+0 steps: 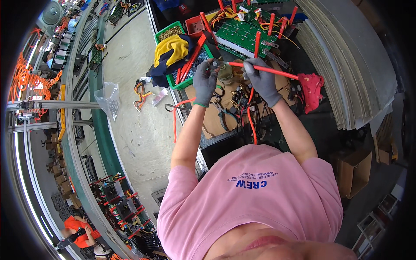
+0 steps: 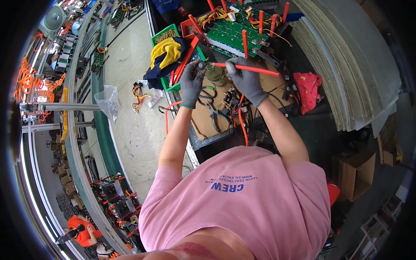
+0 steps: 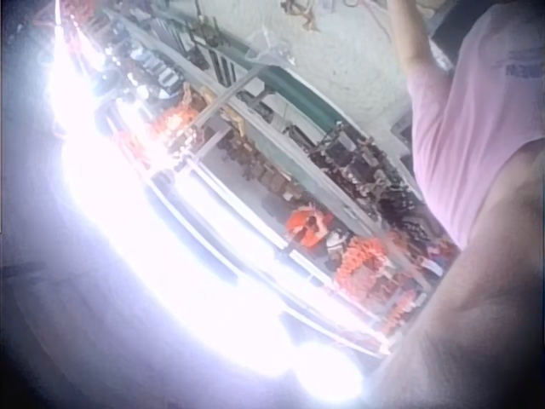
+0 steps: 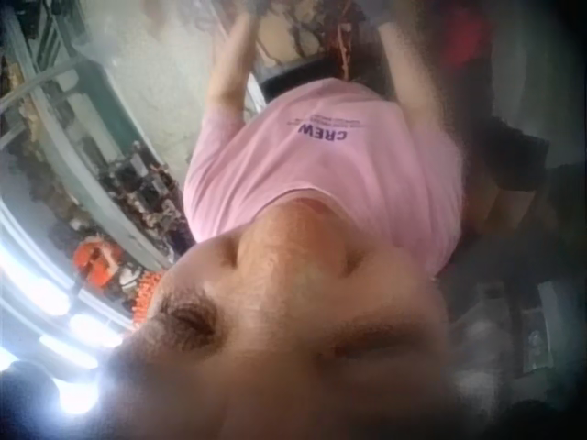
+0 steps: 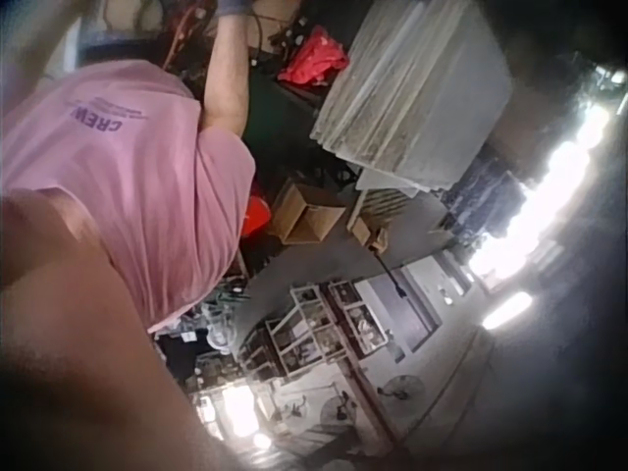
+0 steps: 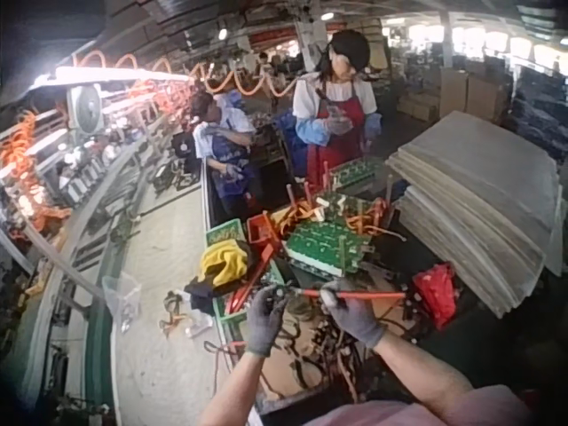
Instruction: The person is assembling electronic components, involving connecting wires, applying tape, and using a pneumatic screwdriver.
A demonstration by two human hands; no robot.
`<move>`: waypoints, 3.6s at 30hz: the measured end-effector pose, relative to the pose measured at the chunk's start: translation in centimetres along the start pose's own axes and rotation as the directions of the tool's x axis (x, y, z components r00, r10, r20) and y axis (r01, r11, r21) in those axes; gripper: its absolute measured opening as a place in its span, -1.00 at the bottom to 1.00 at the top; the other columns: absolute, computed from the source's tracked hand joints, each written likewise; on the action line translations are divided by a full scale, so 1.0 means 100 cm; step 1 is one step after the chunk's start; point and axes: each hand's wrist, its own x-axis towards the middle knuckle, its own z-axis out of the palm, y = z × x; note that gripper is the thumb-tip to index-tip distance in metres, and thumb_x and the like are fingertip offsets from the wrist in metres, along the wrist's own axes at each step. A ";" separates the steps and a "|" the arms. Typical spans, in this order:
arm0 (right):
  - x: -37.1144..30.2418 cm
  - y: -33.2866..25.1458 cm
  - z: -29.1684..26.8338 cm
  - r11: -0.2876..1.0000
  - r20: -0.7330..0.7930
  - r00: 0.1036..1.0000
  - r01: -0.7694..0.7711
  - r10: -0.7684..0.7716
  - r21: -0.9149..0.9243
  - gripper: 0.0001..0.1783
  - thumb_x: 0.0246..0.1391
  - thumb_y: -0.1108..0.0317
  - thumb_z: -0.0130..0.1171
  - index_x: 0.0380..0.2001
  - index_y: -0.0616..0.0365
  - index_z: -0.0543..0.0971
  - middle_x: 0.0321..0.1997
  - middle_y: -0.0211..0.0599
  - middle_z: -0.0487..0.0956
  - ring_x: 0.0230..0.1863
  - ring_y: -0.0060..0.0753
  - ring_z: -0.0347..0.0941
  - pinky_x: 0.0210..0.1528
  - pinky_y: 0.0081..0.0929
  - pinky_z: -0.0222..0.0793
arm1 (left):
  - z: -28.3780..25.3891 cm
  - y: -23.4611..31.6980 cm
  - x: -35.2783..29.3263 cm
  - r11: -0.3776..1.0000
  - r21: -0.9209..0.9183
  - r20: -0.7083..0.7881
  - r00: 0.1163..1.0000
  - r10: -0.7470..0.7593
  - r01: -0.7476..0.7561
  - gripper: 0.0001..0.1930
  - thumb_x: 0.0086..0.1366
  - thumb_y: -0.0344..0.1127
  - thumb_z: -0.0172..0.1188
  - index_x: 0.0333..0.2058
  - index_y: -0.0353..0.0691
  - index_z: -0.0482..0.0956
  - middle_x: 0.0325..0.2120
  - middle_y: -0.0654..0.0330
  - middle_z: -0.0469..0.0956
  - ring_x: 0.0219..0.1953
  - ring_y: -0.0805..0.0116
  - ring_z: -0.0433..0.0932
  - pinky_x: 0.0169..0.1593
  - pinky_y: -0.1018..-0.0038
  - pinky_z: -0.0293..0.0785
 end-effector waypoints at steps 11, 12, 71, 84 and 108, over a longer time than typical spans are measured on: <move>-0.003 0.004 -0.003 0.999 0.013 1.000 -0.001 0.001 -0.036 -0.83 0.18 0.30 0.09 -0.28 0.18 0.48 -0.47 -0.45 0.49 -0.51 -0.68 0.44 -0.45 -0.67 0.37 | 0.002 0.001 -0.016 0.831 0.439 0.036 0.931 0.364 -0.342 -0.57 -0.06 -0.44 0.27 -0.15 0.07 0.49 -0.22 0.26 0.48 -0.20 0.19 0.44 -0.12 0.30 0.32; -0.004 0.003 -0.004 0.999 0.015 1.000 -0.002 0.002 -0.035 -0.83 0.18 0.30 0.09 -0.28 0.18 0.48 -0.47 -0.45 0.49 -0.51 -0.68 0.44 -0.45 -0.67 0.37 | 0.002 0.000 -0.017 0.824 0.446 0.030 0.926 0.377 -0.350 -0.58 -0.06 -0.44 0.27 -0.16 0.07 0.49 -0.22 0.26 0.48 -0.21 0.19 0.44 -0.13 0.30 0.32; -0.007 0.005 0.002 0.997 -0.035 0.999 0.010 -0.007 0.072 -0.84 0.20 0.31 0.07 -0.29 0.19 0.46 -0.50 -0.49 0.46 -0.52 -0.75 0.39 -0.49 -0.68 0.31 | 0.004 -0.007 -0.019 0.938 0.229 -0.048 0.959 0.279 -0.261 -0.65 -0.01 -0.47 0.31 -0.18 -0.13 0.53 -0.25 0.10 0.48 -0.25 0.12 0.50 -0.20 0.36 0.46; -0.008 0.013 -0.002 0.998 -0.067 0.995 0.070 -0.070 -0.005 -0.82 0.19 0.29 0.07 -0.31 0.20 0.46 -0.52 -0.46 0.47 -0.53 -0.68 0.43 -0.50 -0.63 0.34 | 0.007 0.007 -0.020 0.961 0.198 0.003 0.981 0.194 -0.191 -0.67 0.07 -0.42 0.26 -0.14 -0.18 0.50 -0.23 0.09 0.45 -0.36 0.22 0.48 -0.28 0.45 0.45; -0.016 -0.004 0.000 0.999 -0.083 0.996 -0.022 0.025 0.040 -0.81 0.20 0.27 0.07 -0.29 0.20 0.45 -0.46 -0.43 0.50 -0.52 -0.67 0.47 -0.47 -0.67 0.42 | 0.005 0.024 -0.014 0.845 -0.395 0.043 0.926 -0.374 0.360 -0.74 0.29 -0.25 0.11 -0.12 -0.24 0.41 -0.46 0.32 0.45 -0.56 0.63 0.40 -0.57 0.68 0.31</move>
